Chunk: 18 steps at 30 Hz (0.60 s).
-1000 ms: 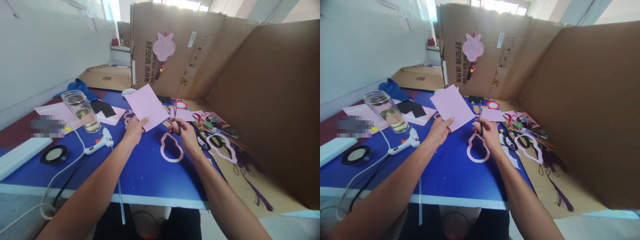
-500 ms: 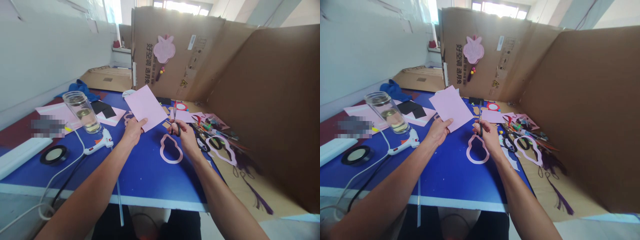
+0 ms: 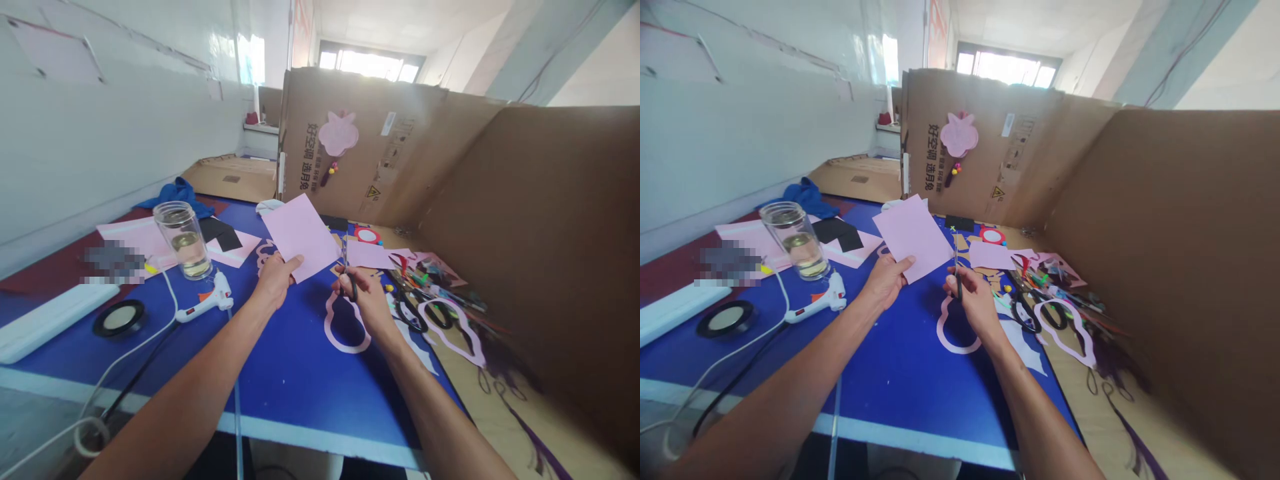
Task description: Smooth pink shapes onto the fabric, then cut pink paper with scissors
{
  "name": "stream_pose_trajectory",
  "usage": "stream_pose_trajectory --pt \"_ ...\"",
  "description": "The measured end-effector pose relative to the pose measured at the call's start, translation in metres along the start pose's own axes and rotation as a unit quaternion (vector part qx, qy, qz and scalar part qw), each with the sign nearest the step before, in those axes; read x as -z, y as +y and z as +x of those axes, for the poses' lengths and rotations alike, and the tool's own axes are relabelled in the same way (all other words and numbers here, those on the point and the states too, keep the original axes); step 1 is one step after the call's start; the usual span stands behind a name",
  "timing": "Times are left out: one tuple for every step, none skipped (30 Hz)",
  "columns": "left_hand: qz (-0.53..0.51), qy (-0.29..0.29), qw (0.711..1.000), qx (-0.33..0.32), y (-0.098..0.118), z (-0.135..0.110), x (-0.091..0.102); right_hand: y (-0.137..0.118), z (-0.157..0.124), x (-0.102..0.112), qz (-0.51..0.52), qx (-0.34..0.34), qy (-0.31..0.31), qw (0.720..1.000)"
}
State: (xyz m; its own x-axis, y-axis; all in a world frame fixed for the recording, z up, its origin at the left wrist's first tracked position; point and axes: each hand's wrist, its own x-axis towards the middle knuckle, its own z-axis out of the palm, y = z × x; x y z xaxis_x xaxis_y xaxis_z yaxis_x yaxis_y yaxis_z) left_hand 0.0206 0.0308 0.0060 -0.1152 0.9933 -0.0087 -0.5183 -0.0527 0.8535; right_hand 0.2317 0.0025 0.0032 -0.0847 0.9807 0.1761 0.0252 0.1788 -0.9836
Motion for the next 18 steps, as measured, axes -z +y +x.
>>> stream_pose_trajectory --pt "-0.003 0.0 1.0 -0.002 0.0001 -0.0002 -0.0001 0.0002 -0.0005 -0.0009 -0.004 -0.001 -0.003 1.0" --pt "-0.006 -0.001 1.0 -0.004 0.0003 -0.0004 -0.0001 0.0003 -0.0009 -0.0016 -0.007 -0.001 -0.005 1.0" --pt "-0.01 -0.003 1.0 -0.006 0.0003 -0.0004 -0.0001 0.0002 -0.0014 -0.002 -0.011 0.0 -0.006 1.0" --pt "-0.013 -0.005 1.0 -0.008 0.0003 -0.0003 -0.0001 0.0 -0.0017 -0.0022 -0.014 0.0 -0.008 1.0" --pt "-0.015 -0.006 1.0 -0.009 0.0002 -0.0002 0.0 -0.0002 -0.0019 -0.0023 -0.017 -0.001 -0.009 1.0" --pt "-0.016 -0.005 1.0 -0.01 0.0 0.0001 0.0002 -0.0003 -0.002 -0.0023 -0.016 -0.002 -0.009 1.0" --pt "-0.017 -0.004 1.0 -0.01 -0.0002 0.0005 0.0004 -0.0003 -0.002 -0.0023 -0.014 -0.004 -0.01 1.0" --pt "-0.019 -0.002 1.0 -0.01 -0.0004 0.0008 0.0007 -0.0001 -0.002 -0.0022 -0.011 -0.006 -0.011 1.0" --pt "-0.021 0.0 1.0 -0.01 -0.0006 0.0012 0.0011 0.0002 -0.0019 -0.0021 -0.008 -0.007 -0.011 1.0" --pt "-0.024 0.001 1.0 -0.01 -0.0007 0.0015 0.0014 0.0004 -0.0018 -0.002 -0.006 -0.007 -0.01 1.0" --pt "-0.027 0.002 1.0 -0.011 -0.0007 0.0018 0.0018 0.0007 -0.0018 -0.002 -0.005 -0.007 -0.009 1.0" --pt "-0.029 0.005 0.999 -0.013 -0.0007 0.0021 0.002 0.001 -0.0018 -0.002 -0.005 -0.006 -0.007 1.0" --pt "-0.03 0.008 0.999 -0.015 -0.0006 0.0024 0.0022 0.0011 -0.0019 -0.002 -0.005 -0.006 -0.005 1.0" --pt "-0.03 0.011 0.999 -0.017 -0.0004 0.0026 0.0024 0.0011 -0.0021 -0.0021 -0.004 -0.006 -0.003 1.0" --pt "-0.03 0.013 0.999 -0.018 -0.0002 0.0027 0.0025 0.0011 -0.0023 -0.0024 -0.004 -0.005 -0.002 1.0" --pt "-0.031 0.015 0.999 -0.019 0.0001 0.0029 0.0025 0.0009 -0.0025 -0.0027 -0.003 -0.003 -0.001 1.0" --pt "-0.032 0.016 0.999 -0.02 0.0004 0.003 0.0025 0.0007 -0.0027 -0.0031 -0.004 -0.001 -0.002 1.0" --pt "-0.035 0.016 0.999 -0.019 0.0008 0.0031 0.0025 0.0005 -0.0029 -0.0036 -0.005 0.0 -0.004 1.0"
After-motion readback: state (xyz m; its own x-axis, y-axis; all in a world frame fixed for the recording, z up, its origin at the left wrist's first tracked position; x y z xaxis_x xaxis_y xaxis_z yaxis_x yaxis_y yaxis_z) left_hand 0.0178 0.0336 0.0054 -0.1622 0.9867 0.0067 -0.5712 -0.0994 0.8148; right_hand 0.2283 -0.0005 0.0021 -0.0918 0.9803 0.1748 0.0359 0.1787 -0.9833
